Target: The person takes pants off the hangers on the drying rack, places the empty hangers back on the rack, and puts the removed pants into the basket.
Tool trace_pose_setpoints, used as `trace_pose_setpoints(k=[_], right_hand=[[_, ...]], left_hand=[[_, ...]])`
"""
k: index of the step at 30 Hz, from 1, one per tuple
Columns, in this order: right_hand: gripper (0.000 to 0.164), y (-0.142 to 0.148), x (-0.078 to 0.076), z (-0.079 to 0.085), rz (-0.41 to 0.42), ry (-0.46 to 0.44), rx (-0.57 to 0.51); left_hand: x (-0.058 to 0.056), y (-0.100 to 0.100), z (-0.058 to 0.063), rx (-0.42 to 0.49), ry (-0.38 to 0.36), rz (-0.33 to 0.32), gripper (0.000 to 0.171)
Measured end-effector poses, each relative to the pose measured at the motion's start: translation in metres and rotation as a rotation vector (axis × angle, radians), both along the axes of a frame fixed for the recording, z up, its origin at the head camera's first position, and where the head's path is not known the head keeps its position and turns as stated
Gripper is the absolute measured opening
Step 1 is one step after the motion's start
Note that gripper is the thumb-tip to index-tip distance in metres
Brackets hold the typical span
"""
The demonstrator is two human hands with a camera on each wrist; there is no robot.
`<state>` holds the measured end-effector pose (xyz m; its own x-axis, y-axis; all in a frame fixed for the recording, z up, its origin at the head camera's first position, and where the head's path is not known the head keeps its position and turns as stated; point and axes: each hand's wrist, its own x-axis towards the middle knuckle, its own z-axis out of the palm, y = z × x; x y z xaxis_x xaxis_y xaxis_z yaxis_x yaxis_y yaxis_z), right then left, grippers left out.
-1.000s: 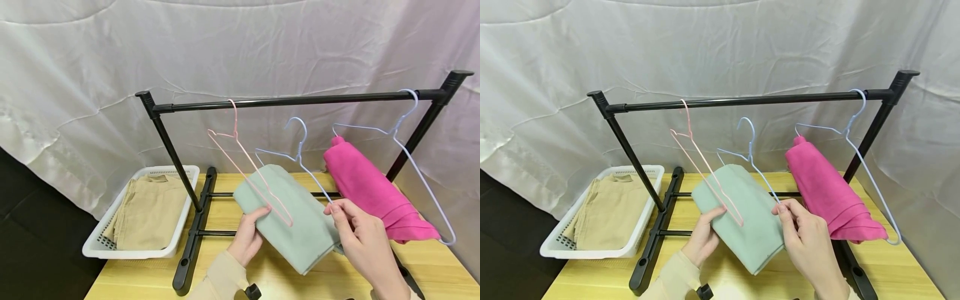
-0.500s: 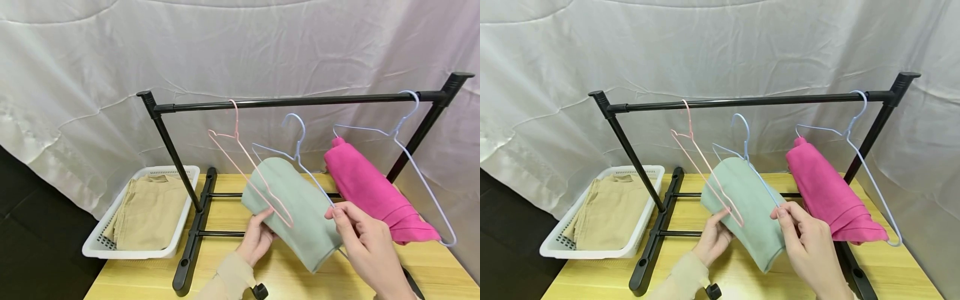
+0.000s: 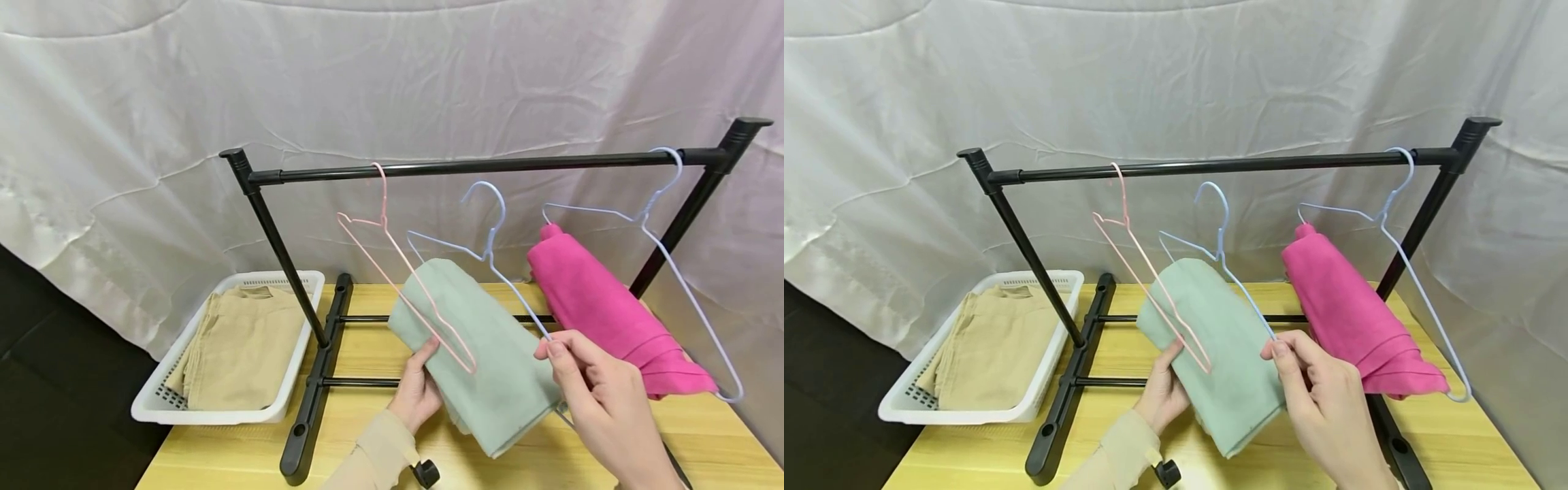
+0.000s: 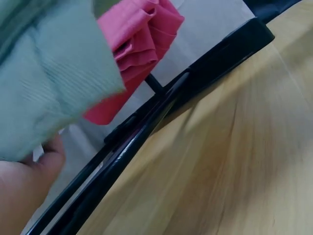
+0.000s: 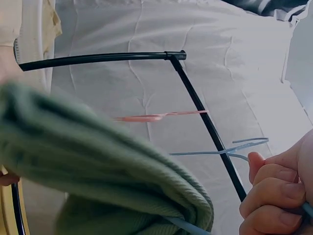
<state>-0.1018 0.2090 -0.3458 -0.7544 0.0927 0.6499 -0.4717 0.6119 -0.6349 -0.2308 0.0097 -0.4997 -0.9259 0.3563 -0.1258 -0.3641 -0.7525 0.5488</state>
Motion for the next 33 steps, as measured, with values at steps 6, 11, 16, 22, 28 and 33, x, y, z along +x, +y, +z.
trace_pose_setpoints(k=[6, 11, 16, 22, 28, 33], right_hand=[[0.026, 0.001, -0.001, -0.001, -0.021, -0.016, 0.01], [0.025, 0.002, -0.004, -0.002, -0.048, -0.035, 0.018], [0.023, 0.003, -0.006, -0.003, -0.067, -0.068, 0.026], [0.021, 0.006, -0.01, -0.006, -0.087, -0.071, 0.019], [0.021, 0.008, -0.012, -0.007, -0.08, -0.036, -0.004], [0.021, 0.009, -0.013, -0.006, -0.066, -0.02, -0.017]], left_hand=[[-0.001, -0.007, 0.002, 0.001, 0.033, 0.032, 0.042], [0.001, -0.01, 0.009, -0.02, 0.056, 0.07, 0.041], [0.003, -0.011, 0.016, -0.049, 0.033, 0.095, 0.048], [0.006, -0.013, 0.021, -0.065, 0.017, 0.111, 0.048], [0.013, -0.023, 0.018, -0.109, -0.066, 0.114, 0.063], [0.018, -0.028, 0.015, -0.041, 0.078, -0.041, 0.074]])
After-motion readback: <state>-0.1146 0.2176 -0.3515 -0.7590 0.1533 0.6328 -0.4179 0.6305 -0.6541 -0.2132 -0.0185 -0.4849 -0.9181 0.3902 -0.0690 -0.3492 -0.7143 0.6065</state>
